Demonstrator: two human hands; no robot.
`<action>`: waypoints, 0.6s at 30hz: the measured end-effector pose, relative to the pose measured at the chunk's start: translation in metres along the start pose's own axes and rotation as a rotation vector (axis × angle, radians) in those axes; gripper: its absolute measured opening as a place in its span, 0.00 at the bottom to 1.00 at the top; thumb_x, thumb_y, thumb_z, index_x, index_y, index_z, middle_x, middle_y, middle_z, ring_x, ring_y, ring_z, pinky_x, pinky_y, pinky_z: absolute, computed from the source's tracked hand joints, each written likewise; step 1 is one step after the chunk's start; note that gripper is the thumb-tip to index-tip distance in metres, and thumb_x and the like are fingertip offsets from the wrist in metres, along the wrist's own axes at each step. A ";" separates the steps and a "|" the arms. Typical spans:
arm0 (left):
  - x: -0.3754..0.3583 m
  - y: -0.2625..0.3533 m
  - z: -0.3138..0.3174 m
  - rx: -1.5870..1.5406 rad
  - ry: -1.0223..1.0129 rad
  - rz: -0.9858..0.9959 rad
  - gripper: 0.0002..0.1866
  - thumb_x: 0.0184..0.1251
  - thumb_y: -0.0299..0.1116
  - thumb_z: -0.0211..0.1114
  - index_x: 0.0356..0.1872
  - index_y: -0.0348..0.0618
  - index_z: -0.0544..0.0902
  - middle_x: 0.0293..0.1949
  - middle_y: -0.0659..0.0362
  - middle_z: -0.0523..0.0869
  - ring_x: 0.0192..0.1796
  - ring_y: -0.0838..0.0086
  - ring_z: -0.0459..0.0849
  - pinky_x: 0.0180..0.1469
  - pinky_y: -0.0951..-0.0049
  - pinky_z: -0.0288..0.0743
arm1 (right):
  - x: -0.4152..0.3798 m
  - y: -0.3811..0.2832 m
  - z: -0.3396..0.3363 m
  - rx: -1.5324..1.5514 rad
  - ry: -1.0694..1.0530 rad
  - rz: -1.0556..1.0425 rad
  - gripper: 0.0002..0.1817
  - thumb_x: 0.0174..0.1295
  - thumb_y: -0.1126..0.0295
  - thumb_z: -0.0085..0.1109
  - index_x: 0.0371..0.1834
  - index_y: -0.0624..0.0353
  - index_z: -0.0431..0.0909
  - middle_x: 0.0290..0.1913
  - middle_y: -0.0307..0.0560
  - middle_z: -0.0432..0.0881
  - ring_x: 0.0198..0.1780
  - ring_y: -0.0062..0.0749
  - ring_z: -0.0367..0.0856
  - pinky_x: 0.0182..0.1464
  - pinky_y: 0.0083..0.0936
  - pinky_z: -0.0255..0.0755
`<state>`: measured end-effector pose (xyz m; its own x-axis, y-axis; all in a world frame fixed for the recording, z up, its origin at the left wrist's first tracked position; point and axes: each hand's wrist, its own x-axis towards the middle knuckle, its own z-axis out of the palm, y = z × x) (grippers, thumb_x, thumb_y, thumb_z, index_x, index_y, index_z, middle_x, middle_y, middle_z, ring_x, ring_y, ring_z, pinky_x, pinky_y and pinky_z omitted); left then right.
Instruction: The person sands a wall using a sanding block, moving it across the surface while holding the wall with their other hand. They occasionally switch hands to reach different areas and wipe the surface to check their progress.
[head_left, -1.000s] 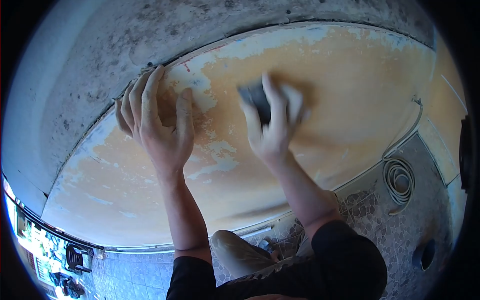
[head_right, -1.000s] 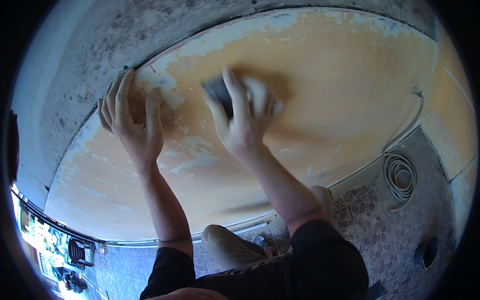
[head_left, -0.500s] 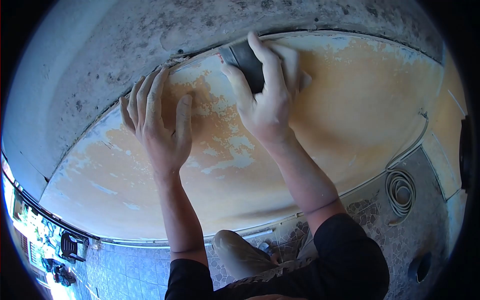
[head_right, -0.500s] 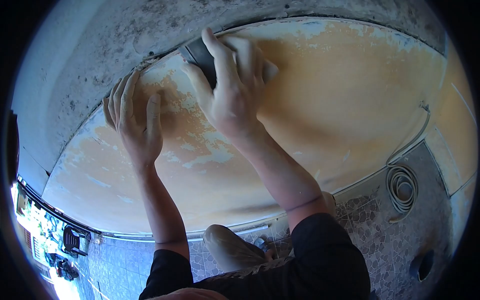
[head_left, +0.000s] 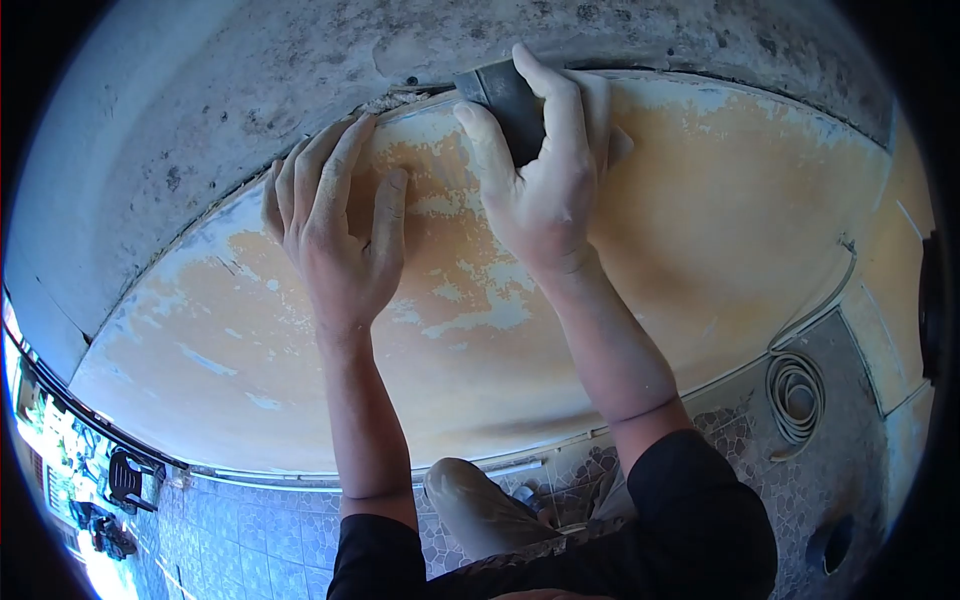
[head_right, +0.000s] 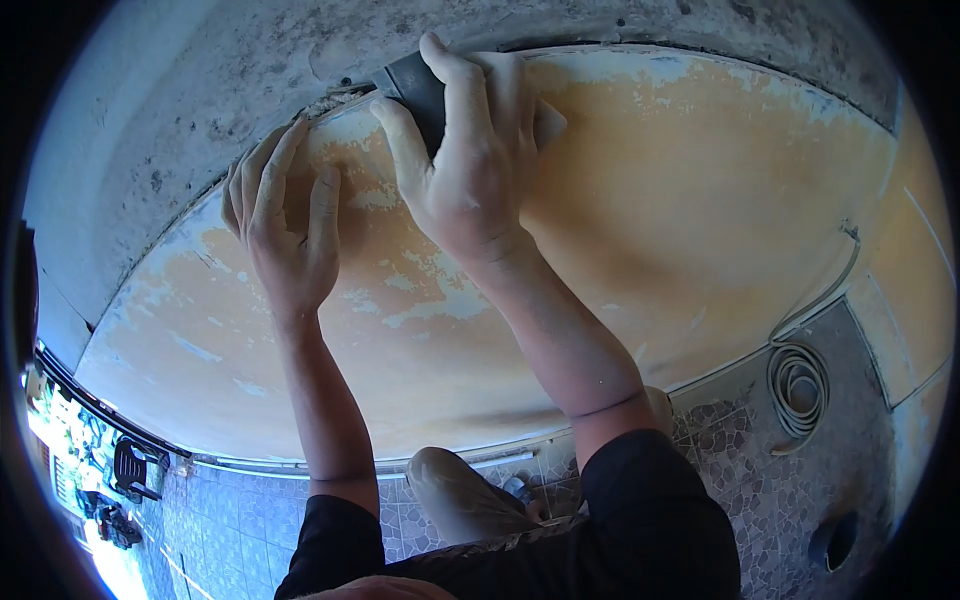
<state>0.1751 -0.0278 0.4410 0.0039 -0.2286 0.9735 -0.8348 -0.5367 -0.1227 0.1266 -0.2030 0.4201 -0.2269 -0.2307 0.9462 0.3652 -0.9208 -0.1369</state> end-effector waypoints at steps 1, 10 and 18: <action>0.000 0.000 0.000 0.000 0.005 -0.002 0.22 0.68 0.36 0.69 0.63 0.50 0.85 0.62 0.58 0.85 0.68 0.62 0.76 0.77 0.57 0.53 | -0.003 -0.002 0.001 -0.047 0.002 -0.018 0.28 0.58 0.65 0.77 0.62 0.59 0.80 0.47 0.46 0.79 0.49 0.38 0.76 0.55 0.36 0.62; -0.002 -0.006 0.011 -0.027 0.105 0.027 0.22 0.65 0.35 0.70 0.61 0.51 0.85 0.59 0.62 0.86 0.65 0.66 0.79 0.76 0.54 0.53 | -0.241 0.012 -0.087 -0.209 -0.225 0.043 0.32 0.57 0.60 0.79 0.63 0.62 0.78 0.51 0.52 0.77 0.50 0.43 0.70 0.54 0.43 0.58; 0.000 -0.010 0.013 -0.101 0.114 0.055 0.19 0.72 0.40 0.62 0.59 0.47 0.86 0.58 0.58 0.87 0.63 0.64 0.80 0.75 0.55 0.53 | 0.011 -0.009 0.022 -0.087 0.039 -0.175 0.28 0.59 0.63 0.77 0.62 0.56 0.81 0.48 0.45 0.81 0.49 0.41 0.76 0.52 0.36 0.63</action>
<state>0.1906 -0.0326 0.4403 -0.1012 -0.1584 0.9822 -0.8832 -0.4402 -0.1620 0.1411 -0.1906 0.4387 -0.3156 -0.0754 0.9459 0.2382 -0.9712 0.0021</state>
